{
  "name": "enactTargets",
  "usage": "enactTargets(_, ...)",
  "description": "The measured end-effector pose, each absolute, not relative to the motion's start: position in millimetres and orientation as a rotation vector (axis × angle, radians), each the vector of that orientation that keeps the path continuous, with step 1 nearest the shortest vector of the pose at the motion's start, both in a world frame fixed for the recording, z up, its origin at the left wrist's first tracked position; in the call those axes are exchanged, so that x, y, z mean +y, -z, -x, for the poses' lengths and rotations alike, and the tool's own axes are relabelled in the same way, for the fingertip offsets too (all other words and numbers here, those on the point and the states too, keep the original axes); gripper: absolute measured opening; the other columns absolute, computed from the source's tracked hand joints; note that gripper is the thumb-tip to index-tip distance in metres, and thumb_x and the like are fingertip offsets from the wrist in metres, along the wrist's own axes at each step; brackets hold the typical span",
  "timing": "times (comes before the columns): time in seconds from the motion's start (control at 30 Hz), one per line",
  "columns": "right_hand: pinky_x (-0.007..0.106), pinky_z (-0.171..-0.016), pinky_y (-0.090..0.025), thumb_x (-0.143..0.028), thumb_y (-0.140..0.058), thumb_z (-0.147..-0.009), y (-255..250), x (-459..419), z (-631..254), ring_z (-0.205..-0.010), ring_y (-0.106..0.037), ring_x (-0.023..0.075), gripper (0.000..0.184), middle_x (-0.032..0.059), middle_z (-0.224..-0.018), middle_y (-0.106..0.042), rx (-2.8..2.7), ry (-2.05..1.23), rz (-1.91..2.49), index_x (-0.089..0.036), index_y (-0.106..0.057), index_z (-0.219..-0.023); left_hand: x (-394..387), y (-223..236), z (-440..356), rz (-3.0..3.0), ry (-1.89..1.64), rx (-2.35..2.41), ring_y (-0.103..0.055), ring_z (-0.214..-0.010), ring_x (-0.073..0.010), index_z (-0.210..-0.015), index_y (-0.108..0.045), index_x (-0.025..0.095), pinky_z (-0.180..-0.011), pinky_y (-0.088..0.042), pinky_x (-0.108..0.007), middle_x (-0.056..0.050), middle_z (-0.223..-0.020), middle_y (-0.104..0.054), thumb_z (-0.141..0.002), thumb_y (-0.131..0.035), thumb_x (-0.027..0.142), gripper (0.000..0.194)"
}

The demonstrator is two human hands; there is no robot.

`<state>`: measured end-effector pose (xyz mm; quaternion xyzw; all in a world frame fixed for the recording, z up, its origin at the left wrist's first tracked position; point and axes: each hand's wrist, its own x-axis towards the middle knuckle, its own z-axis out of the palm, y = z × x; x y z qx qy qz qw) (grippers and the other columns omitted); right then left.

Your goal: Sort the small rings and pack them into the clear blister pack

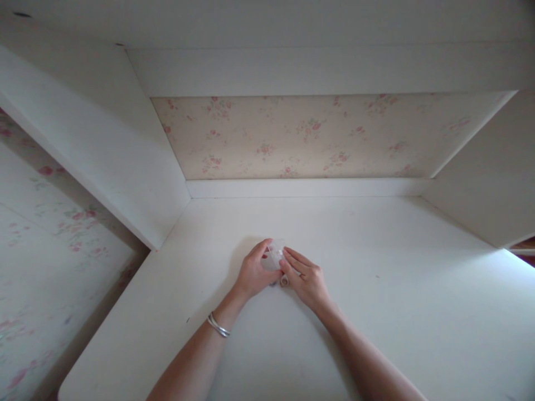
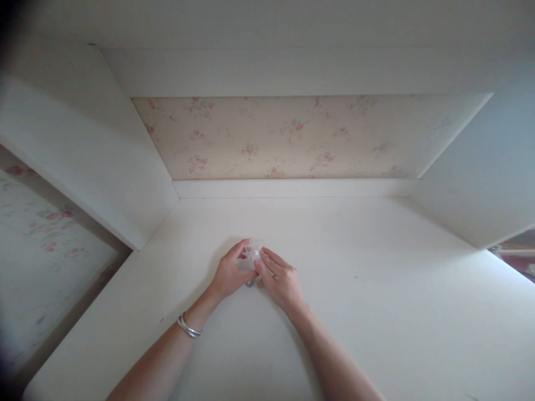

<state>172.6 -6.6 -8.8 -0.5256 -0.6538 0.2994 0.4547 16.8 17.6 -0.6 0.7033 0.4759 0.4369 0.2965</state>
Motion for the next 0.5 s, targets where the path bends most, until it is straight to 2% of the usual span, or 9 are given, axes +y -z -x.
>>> enactTargets(0.1,0.032,-0.086,-0.055,-0.045,-0.05,-0.085,6.2,-3.4,-175.4,-0.11,-0.058,0.0206,0.033,0.0002,-0.122,-0.06,-1.584,-0.712,1.287,-0.028,-0.067,-0.108,18.6,3.2,-14.6,-1.809,-1.149,1.233,-0.058,-0.104,-0.021,-0.126,-0.046,0.023,-0.088,-0.05,-0.035,-0.007,-0.12,-0.057,-0.063,-0.074,0.025,0.069)
enactTargets(0.17,0.035,-0.089,-0.053,-0.047,-0.049,-0.085,5.5,0.9,-180.5,-0.106,-0.06,0.0217,0.036,0.0032,-0.117,-0.063,-1.488,-0.71,1.305,-0.024,-0.069,-0.105,20.2,6.8,-11.9,-1.764,-1.146,1.206,-0.058,-0.104,-0.0215,-0.127,-0.046,0.023,-0.087,-0.051,-0.036,-0.008,-0.122,-0.056,-0.063,-0.075,0.027,0.07)
enactTargets(0.3,0.034,-0.071,-0.058,-0.053,-0.048,-0.084,9.1,11.9,-195.1,-0.086,-0.067,0.022,0.045,0.0094,-0.106,-0.068,-1.212,-0.811,1.356,-0.017,-0.069,-0.101,24.6,15.7,-6.3,-1.701,-1.142,1.205,-0.058,-0.105,-0.021,-0.128,-0.044,0.024,-0.084,-0.052,-0.033,-0.009,-0.125,-0.055,-0.064,-0.076,0.029,0.072)
enactTargets(0.5,0.03,-0.058,-0.059,-0.059,-0.039,-0.084,15.3,25.6,-219.0,-0.073,-0.069,0.0187,0.05,0.0094,-0.108,-0.063,-0.958,-0.947,1.35,-0.017,-0.059,-0.1,28.0,22.9,-3.6,-1.695,-1.099,1.323,-0.056,-0.106,-0.0204,-0.136,-0.036,0.025,-0.083,-0.05,-0.033,-0.009,-0.133,-0.049,-0.068,-0.073,0.035,0.079)
